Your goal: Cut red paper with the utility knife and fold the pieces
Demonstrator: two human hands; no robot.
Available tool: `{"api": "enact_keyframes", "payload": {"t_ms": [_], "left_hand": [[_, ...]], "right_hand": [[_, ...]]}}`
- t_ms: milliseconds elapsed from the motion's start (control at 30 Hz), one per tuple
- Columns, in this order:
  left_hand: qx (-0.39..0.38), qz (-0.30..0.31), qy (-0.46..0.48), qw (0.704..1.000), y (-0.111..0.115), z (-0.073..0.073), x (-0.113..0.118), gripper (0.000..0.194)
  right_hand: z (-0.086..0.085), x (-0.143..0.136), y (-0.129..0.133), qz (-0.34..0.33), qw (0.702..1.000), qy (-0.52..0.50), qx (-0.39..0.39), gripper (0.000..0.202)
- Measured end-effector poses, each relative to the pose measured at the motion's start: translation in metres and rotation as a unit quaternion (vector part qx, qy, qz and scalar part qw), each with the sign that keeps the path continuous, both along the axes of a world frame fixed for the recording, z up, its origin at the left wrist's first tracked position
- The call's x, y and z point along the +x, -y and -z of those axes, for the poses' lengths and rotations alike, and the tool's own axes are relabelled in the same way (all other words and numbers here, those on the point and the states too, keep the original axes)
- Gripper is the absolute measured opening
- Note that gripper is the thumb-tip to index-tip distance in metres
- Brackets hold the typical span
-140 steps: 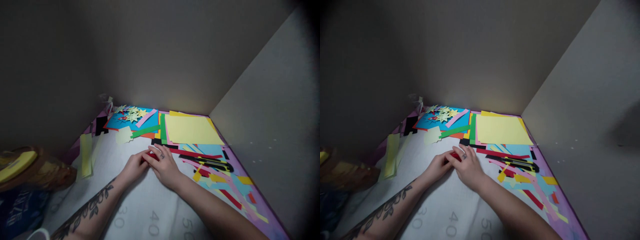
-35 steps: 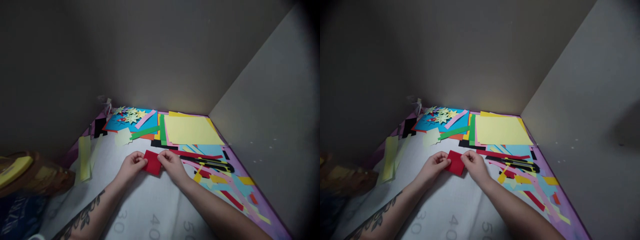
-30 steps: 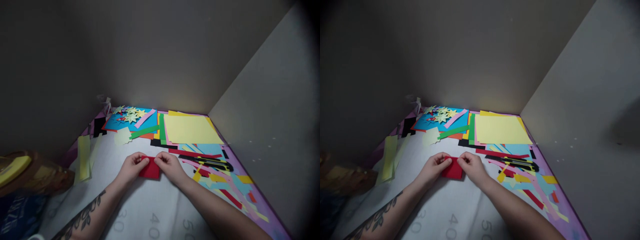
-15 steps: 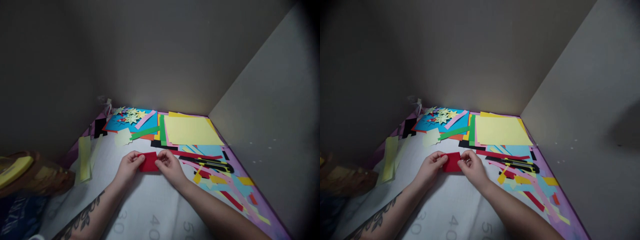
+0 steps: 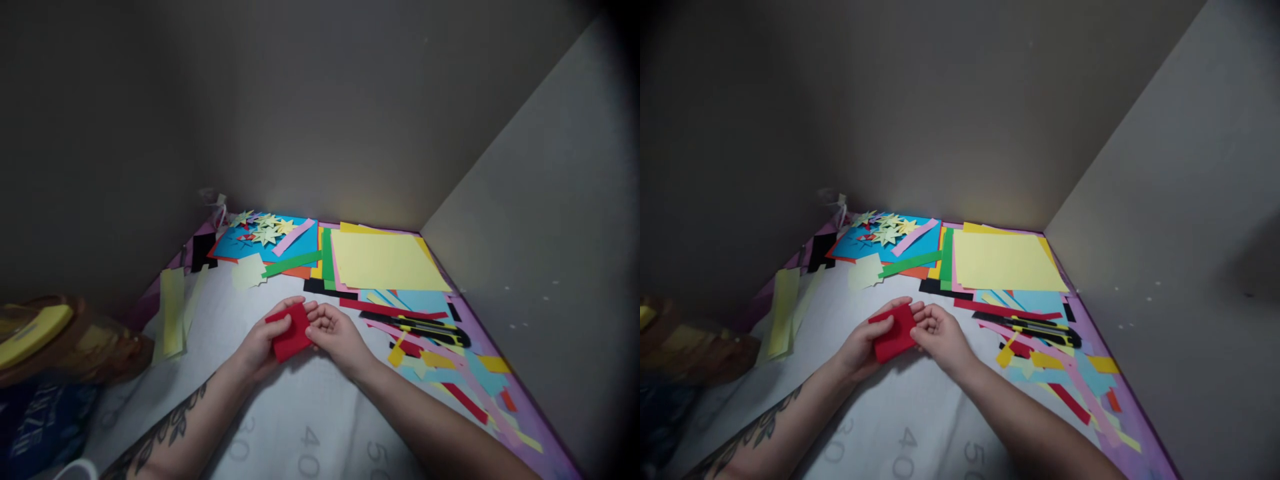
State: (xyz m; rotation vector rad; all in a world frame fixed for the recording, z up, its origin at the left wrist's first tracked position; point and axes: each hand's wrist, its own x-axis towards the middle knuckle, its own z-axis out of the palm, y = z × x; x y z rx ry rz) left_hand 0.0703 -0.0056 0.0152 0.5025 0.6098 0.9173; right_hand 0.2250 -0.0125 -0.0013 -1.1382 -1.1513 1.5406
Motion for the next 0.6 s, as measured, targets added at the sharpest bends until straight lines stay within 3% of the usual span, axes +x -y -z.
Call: {"api": "enact_keyframes", "payload": {"t_ms": [100, 167, 267, 367, 600], "left_hand": [[0.006, -0.039, -0.015, 0.999, -0.001, 0.003, 0.000, 0.037], [0.025, -0.081, -0.030, 0.996, -0.002, 0.004, 0.000, 0.036], [0.045, -0.133, -0.038, 0.989, -0.002, 0.003, 0.002, 0.036], [0.051, -0.146, -0.040, 0.987, 0.000, 0.002, 0.005, 0.038], [0.059, -0.144, -0.051, 0.987, 0.005, 0.000, 0.008, 0.042]], "right_hand": [[0.000, -0.003, 0.006, 0.052, 0.990, 0.105, 0.077, 0.022], [0.000, -0.006, 0.012, 0.080, 0.963, 0.214, 0.146, 0.035], [0.000, -0.014, 0.021, 0.064, 0.915, 0.326, 0.231, 0.058], [-0.001, -0.021, 0.025, 0.046, 0.892, 0.369, 0.256, 0.056], [-0.003, -0.024, 0.027, 0.059, 0.890, 0.375, 0.253, 0.052]]}}
